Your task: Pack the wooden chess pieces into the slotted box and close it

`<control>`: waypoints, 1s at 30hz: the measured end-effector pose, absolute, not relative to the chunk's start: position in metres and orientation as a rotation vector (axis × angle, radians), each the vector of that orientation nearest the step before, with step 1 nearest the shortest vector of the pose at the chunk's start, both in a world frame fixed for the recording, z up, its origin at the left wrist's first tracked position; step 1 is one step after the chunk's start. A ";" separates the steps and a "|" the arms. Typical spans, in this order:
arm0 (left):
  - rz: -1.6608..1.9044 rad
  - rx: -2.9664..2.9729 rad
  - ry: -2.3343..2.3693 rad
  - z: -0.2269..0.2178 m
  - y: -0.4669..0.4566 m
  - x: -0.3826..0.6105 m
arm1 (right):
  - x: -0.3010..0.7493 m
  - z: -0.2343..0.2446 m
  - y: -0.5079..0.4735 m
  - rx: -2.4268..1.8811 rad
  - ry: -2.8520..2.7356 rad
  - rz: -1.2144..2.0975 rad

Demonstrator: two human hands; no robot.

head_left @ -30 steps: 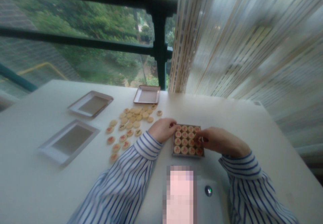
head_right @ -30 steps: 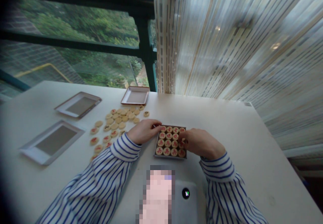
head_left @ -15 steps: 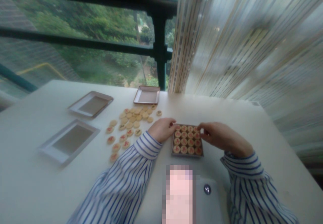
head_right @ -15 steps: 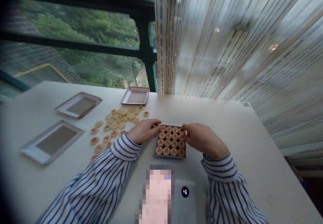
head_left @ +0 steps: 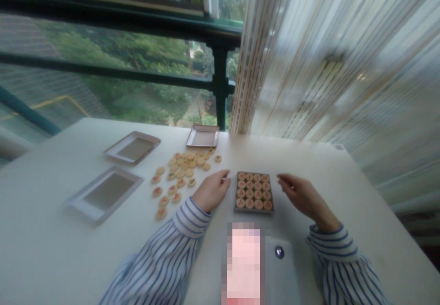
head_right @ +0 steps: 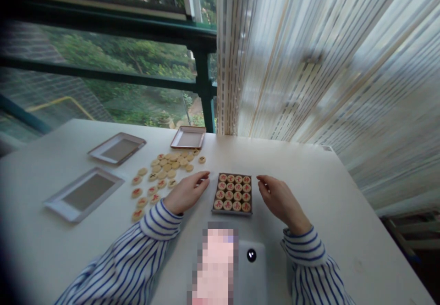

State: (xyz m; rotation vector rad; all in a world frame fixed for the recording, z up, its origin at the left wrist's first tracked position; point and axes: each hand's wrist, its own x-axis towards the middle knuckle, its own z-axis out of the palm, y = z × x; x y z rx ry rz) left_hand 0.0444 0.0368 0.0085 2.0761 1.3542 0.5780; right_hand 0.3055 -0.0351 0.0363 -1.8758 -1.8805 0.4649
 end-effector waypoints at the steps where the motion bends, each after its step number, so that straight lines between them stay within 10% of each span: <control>1: 0.606 2.029 1.355 0.005 0.033 0.042 | 0.305 0.030 -0.039 -1.876 -1.802 0.510; 30: 0.809 1.700 1.088 -0.029 -0.009 0.048 | 0.288 -0.006 -0.062 -1.726 -1.578 0.833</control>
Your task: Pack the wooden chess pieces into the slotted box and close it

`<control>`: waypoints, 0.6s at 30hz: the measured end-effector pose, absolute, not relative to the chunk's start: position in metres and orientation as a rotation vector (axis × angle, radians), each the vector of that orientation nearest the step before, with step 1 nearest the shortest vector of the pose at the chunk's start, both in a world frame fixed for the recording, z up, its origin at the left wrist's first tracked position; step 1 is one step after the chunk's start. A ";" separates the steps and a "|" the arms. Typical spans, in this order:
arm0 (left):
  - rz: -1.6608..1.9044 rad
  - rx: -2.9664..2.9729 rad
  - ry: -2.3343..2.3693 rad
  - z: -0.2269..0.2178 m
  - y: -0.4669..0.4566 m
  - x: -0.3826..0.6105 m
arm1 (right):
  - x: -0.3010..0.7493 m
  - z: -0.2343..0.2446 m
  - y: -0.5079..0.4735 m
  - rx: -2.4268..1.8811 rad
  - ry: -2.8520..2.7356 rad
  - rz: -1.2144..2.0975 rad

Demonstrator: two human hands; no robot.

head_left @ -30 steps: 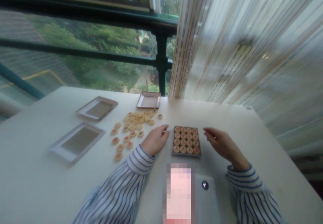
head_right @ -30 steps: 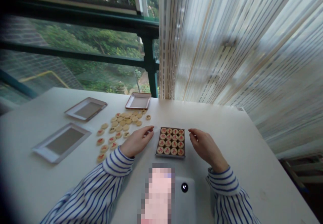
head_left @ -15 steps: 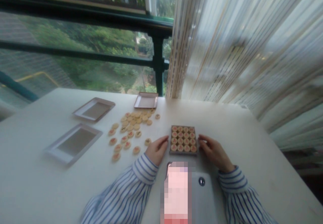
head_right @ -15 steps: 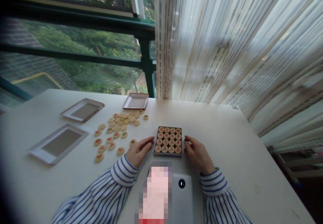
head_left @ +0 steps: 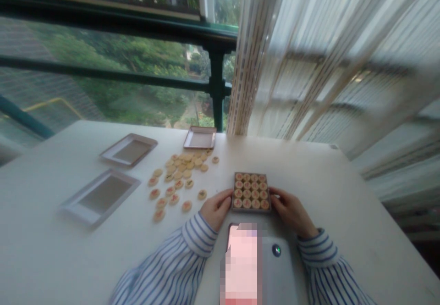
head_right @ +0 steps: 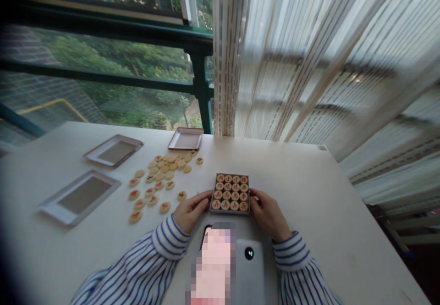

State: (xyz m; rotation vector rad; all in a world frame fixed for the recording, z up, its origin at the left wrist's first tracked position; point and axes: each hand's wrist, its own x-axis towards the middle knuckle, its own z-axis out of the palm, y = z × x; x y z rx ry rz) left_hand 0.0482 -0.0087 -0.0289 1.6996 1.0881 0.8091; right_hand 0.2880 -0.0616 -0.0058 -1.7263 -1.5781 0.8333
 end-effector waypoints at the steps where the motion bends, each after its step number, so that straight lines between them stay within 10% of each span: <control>1: 0.818 1.694 1.077 -0.029 -0.009 0.048 | 0.288 -0.007 -0.062 -1.730 -1.574 0.837; 18: 0.815 1.645 1.045 -0.034 -0.009 0.050 | 0.286 -0.004 -0.063 -1.740 -1.563 0.846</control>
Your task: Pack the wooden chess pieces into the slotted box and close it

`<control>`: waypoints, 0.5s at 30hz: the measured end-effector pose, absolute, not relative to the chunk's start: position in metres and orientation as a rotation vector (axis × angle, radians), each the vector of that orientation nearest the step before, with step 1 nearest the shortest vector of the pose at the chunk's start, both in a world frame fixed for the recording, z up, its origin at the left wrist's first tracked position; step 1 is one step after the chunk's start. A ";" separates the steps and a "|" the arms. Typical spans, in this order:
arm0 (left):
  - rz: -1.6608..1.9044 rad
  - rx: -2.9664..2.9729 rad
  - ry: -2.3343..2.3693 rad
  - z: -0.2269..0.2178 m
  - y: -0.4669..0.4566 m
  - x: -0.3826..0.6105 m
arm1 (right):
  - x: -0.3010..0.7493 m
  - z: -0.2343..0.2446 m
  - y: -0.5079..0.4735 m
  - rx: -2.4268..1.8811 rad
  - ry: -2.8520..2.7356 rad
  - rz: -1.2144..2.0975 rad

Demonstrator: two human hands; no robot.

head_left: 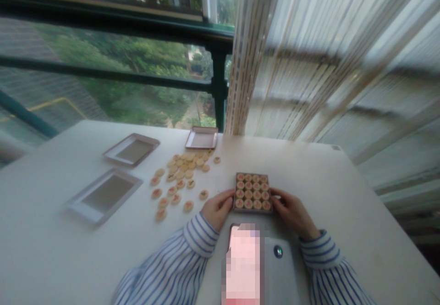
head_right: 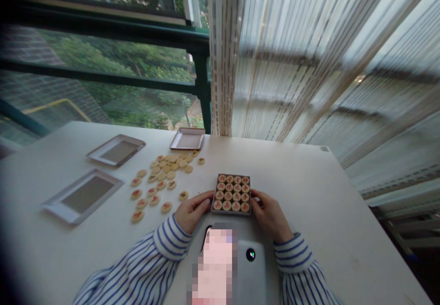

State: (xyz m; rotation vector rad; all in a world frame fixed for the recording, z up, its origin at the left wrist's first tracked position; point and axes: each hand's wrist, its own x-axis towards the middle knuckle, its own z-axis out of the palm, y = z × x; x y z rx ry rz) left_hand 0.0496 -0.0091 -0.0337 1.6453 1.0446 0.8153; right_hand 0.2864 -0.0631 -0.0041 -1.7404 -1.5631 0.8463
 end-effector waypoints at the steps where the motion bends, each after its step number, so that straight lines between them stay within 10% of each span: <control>1: 0.814 1.647 1.038 -0.034 -0.009 0.049 | 0.286 -0.004 -0.063 -1.739 -1.565 0.850; 15: 0.826 1.659 1.061 -0.029 -0.010 0.049 | 0.285 -0.005 -0.063 -1.740 -1.566 0.849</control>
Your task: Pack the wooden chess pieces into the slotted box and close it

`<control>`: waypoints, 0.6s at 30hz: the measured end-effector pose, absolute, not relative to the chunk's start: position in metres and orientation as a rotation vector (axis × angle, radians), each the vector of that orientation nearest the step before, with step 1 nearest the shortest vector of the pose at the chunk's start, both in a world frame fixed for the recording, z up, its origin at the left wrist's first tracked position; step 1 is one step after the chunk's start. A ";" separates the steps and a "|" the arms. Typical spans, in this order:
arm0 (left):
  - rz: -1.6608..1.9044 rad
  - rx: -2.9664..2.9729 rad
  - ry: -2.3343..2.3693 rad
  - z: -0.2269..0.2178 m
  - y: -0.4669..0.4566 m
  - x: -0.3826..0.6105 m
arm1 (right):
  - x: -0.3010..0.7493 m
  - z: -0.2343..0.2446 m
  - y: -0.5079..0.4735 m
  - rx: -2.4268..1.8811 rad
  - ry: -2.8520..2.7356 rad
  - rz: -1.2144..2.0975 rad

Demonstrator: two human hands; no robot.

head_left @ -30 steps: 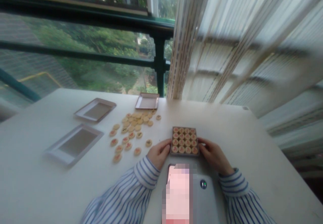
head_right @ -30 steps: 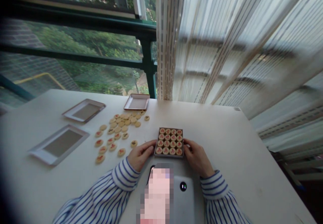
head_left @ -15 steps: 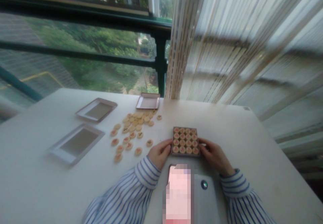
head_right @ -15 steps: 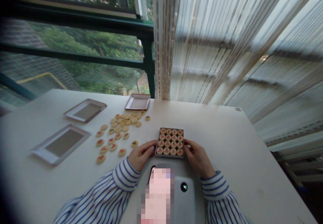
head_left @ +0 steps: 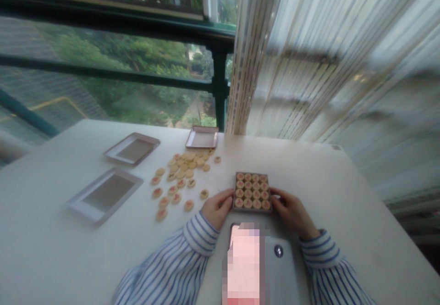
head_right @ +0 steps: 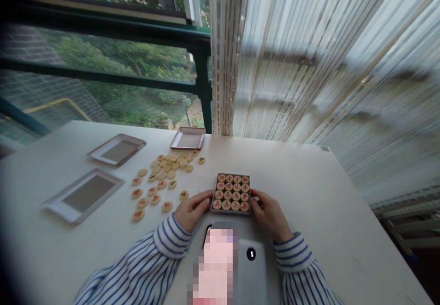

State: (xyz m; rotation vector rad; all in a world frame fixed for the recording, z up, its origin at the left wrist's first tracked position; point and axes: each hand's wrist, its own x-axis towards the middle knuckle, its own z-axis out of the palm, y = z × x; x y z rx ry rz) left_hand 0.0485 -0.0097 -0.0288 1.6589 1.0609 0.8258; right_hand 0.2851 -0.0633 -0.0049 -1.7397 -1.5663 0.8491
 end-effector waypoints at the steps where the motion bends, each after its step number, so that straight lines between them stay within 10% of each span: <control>1: 0.828 1.658 1.059 -0.029 -0.009 0.049 | 0.285 -0.006 -0.063 -1.736 -1.564 0.846; 18: 0.825 1.662 1.098 -0.023 -0.009 0.048 | 0.285 -0.008 -0.064 -1.720 -1.529 0.841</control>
